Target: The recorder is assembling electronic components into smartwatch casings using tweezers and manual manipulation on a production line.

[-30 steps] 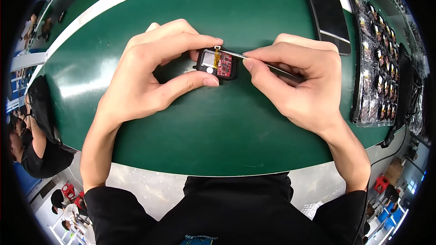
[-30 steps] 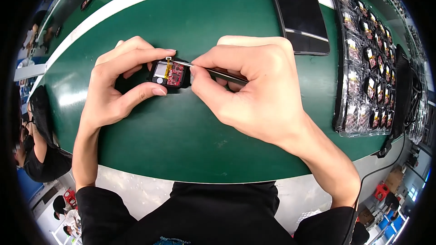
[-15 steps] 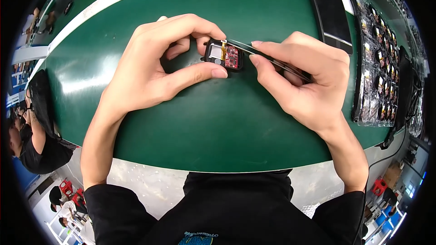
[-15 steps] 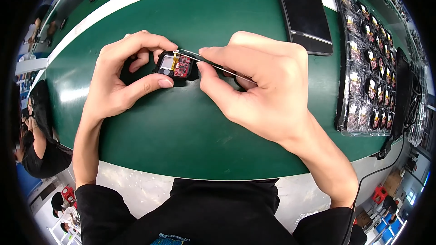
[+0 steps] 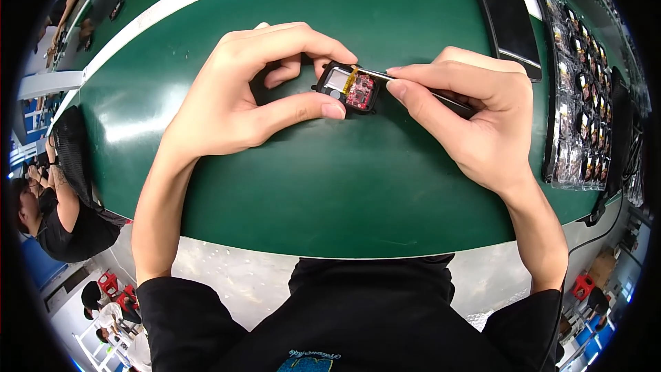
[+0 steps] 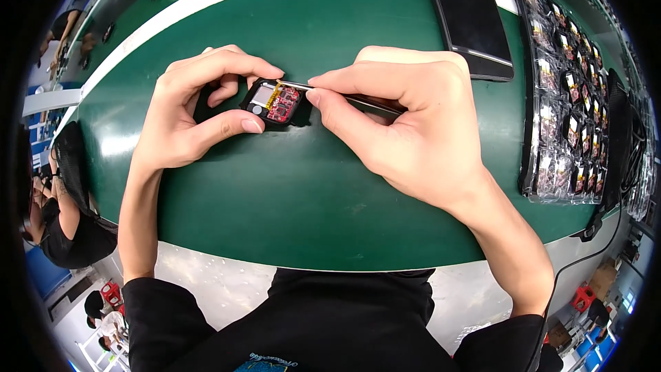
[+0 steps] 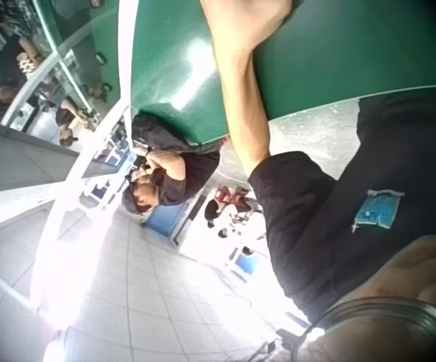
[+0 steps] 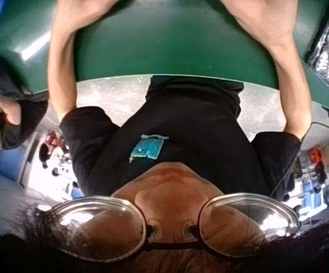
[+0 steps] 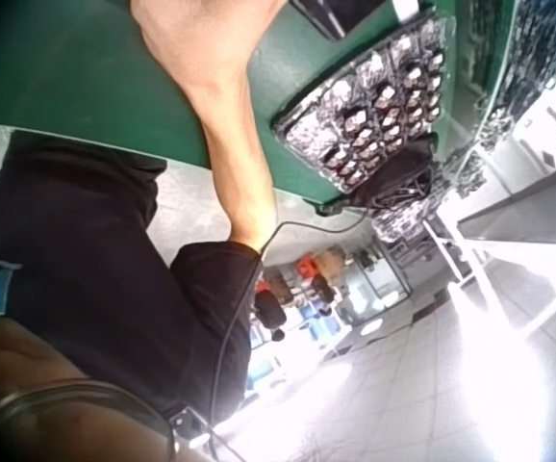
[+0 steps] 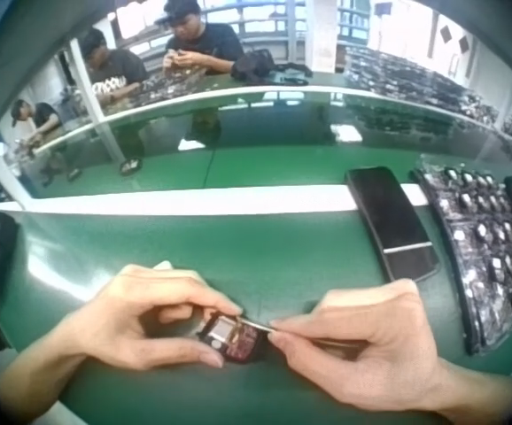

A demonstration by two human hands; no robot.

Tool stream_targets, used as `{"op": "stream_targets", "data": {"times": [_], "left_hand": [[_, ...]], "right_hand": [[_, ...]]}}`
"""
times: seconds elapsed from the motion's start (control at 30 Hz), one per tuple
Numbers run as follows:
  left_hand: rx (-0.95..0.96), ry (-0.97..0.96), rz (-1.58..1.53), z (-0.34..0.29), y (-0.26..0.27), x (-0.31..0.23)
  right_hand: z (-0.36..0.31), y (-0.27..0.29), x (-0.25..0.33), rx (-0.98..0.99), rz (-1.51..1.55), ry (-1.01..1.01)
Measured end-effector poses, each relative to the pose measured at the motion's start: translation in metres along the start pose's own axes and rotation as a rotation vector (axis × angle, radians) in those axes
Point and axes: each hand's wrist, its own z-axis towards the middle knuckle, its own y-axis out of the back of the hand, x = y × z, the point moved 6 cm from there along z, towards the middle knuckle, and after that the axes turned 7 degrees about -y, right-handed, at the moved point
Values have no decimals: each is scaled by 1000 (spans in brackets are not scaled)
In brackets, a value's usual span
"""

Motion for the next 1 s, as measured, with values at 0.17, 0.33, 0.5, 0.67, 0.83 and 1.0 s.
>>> {"op": "stream_targets", "data": {"times": [0.17, 0.33, 0.5, 0.67, 0.83, 1.0], "left_hand": [[46, -41, 5, 0, 2, 2], [60, -37, 26, 0, 0, 2], [85, -57, 96, 1, 1, -3], [79, -112, 109, 2, -2, -5], [84, -117, 151, 2, -3, -6], [88, -86, 122, 2, -1, -7]], "right_hand": [[0, -1, -1, 26, -3, 8], [0, -2, -2, 26, 5, -7], [0, -2, -2, 31, -2, 33], [0, -2, -2, 30, -5, 39], [-1, -3, -2, 21, 15, 16], [-1, 0, -3, 37, 38, -9]]}}
